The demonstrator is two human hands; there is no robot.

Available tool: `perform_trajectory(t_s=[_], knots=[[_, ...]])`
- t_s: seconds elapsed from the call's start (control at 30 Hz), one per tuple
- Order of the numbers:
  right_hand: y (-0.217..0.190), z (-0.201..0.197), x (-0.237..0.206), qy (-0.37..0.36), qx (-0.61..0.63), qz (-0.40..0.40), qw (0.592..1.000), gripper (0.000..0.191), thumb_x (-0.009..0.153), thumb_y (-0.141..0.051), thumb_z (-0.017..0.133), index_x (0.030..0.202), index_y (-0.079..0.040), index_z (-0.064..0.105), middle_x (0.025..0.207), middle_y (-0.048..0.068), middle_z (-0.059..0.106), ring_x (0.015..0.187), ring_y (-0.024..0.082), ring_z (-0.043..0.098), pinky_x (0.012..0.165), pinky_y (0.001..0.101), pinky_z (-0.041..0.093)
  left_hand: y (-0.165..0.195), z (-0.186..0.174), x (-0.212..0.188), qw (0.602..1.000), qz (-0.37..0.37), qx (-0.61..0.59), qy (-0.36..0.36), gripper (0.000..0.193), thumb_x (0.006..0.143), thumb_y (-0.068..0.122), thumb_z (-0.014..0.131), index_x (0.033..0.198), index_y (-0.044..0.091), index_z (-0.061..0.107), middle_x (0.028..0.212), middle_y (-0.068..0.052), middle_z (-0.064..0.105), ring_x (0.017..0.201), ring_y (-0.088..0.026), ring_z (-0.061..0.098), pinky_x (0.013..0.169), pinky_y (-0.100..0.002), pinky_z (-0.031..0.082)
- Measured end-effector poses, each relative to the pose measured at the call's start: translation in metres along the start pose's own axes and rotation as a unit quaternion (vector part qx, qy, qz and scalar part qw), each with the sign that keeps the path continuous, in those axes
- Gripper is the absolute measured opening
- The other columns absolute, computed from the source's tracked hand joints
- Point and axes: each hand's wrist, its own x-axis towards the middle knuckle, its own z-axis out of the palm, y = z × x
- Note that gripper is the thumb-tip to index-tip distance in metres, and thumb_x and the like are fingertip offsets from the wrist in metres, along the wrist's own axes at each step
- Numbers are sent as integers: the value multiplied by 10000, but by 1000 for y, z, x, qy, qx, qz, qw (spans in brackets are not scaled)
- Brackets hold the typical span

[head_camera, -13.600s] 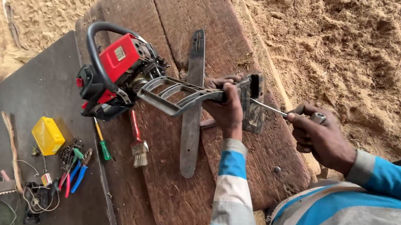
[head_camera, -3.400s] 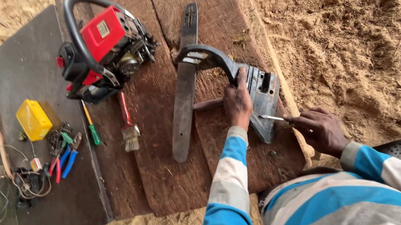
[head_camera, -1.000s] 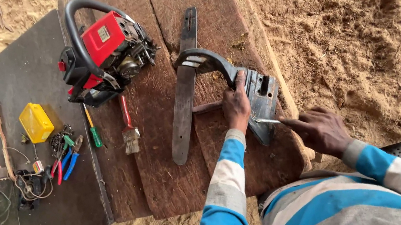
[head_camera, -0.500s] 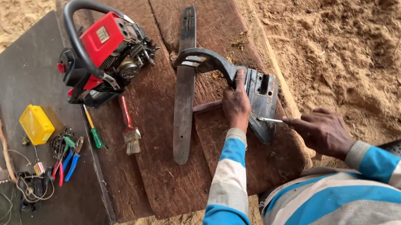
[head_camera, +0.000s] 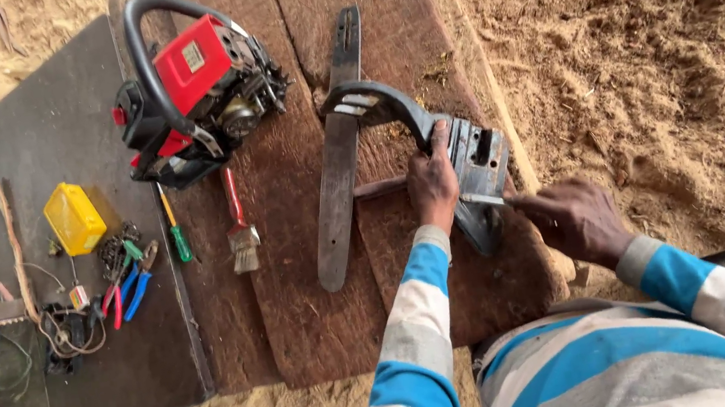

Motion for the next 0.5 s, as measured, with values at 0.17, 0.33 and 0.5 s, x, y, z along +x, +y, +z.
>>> perform_trajectory(t_s=[0.17, 0.33, 0.5], knots=[[-6, 6, -4, 87, 104, -6, 991, 330, 899, -264, 705, 1228, -261, 723, 938, 30, 775, 732, 199, 693, 757, 385, 517, 5, 0, -3, 999, 26, -33, -18, 661, 911, 783, 428, 575, 213, 448, 572, 21, 441, 568, -202, 501, 594, -385, 412], [-7, 9, -1, 69, 148, 93, 982, 284, 927, -256, 696, 1207, -257, 746, 903, 55, 778, 745, 225, 716, 720, 378, 532, 4, 0, -2, 999, 22, -22, -17, 613, 939, 763, 425, 595, 256, 405, 578, 60, 365, 554, -181, 452, 570, -385, 382], [1, 4, 7, 157, 172, 41, 972, 192, 961, -281, 703, 1137, -247, 772, 928, 49, 777, 720, 201, 709, 637, 353, 544, -1, 1, 1, 999, 42, -21, -15, 657, 944, 792, 400, 579, 249, 342, 568, 56, 307, 549, -187, 420, 577, -374, 369]])
